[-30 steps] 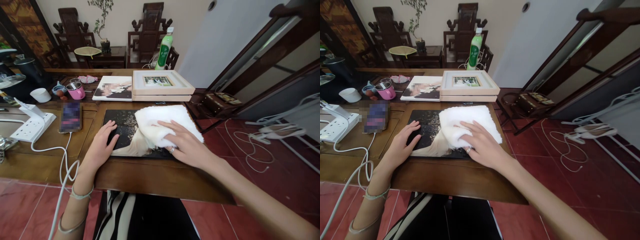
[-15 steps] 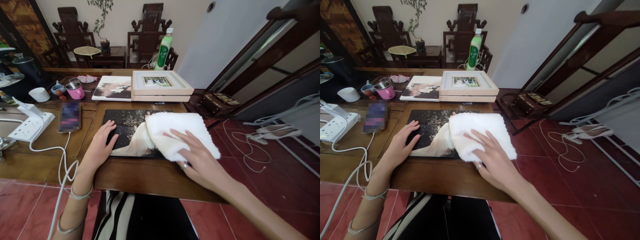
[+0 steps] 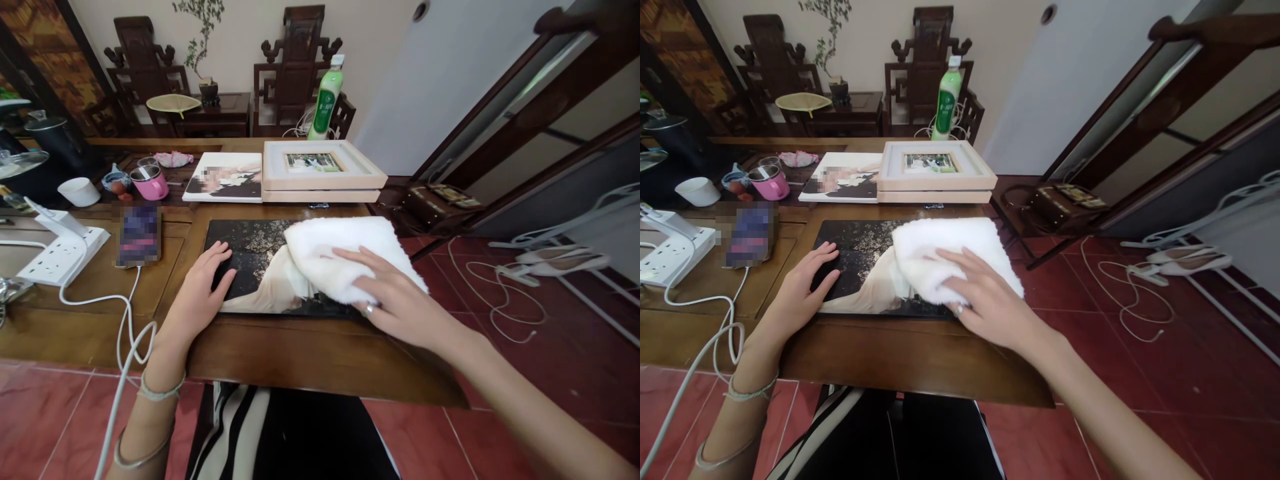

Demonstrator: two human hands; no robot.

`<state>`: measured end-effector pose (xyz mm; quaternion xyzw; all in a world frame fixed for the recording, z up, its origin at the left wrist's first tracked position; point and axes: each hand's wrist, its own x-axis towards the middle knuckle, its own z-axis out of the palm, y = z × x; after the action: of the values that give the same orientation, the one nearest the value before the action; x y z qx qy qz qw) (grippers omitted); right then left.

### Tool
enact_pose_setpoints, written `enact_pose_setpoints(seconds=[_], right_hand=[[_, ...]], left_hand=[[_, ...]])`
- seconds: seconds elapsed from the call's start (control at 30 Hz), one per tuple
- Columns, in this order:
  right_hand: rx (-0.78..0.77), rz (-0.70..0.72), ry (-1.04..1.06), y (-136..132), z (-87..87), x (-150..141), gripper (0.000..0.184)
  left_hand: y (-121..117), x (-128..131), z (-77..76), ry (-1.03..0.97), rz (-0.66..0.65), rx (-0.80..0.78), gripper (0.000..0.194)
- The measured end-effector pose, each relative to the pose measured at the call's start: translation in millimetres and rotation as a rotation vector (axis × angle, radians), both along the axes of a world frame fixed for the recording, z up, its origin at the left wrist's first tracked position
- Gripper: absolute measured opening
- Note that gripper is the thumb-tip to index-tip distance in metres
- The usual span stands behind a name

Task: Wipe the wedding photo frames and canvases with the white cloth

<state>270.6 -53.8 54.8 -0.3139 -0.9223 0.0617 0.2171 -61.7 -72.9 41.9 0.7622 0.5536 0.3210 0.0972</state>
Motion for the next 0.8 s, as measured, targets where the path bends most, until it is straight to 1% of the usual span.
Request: enact_pose_setpoints(seconds=[0.07, 0.13, 0.2, 0.27, 0.33, 0.4, 0.57, 0.67, 0.8], right_hand=[[0.021, -0.065, 0.001, 12, -7.9, -4, 0.023], [0.036, -0.14, -0.002, 18, -12.7, -13, 0.025], [0.055, -0.209, -0.01, 17, -13.5, -24, 0.027], [0.072, -0.231, -0.023, 11, -10.8, -35, 0.028], [0.066, -0.193, -0.038, 3, -5.4, -41, 0.027], [0.048, -0.124, -0.038, -7, 1.6, -44, 0.025], [0.032, 0.023, -0.001, -24, 15.7, -37, 0.024], [0.023, 0.068, 0.025, -24, 16.1, -29, 0.026], [0.027, 0.036, 0.034, -12, 8.0, -17, 0.026]], left_hand=[[-5, 5, -3.7, 0.002, 0.002, 0.0, 0.035], [-8, 9, -5.6, 0.001, 0.004, 0.0, 0.034], [-10, 12, -5.5, -0.001, 0.003, 0.0, 0.034], [-9, 14, -3.9, -0.003, 0.001, 0.0, 0.034], [-6, 14, -1.2, -0.004, -0.001, 0.002, 0.034], [-2, 13, 2.2, -0.003, -0.003, 0.003, 0.034], [6, 11, 11.7, -0.009, 0.003, 0.0, 0.033], [6, 8, 13.4, -0.01, 0.004, 0.003, 0.033], [0, 6, 9.3, -0.01, 0.004, -0.002, 0.034]])
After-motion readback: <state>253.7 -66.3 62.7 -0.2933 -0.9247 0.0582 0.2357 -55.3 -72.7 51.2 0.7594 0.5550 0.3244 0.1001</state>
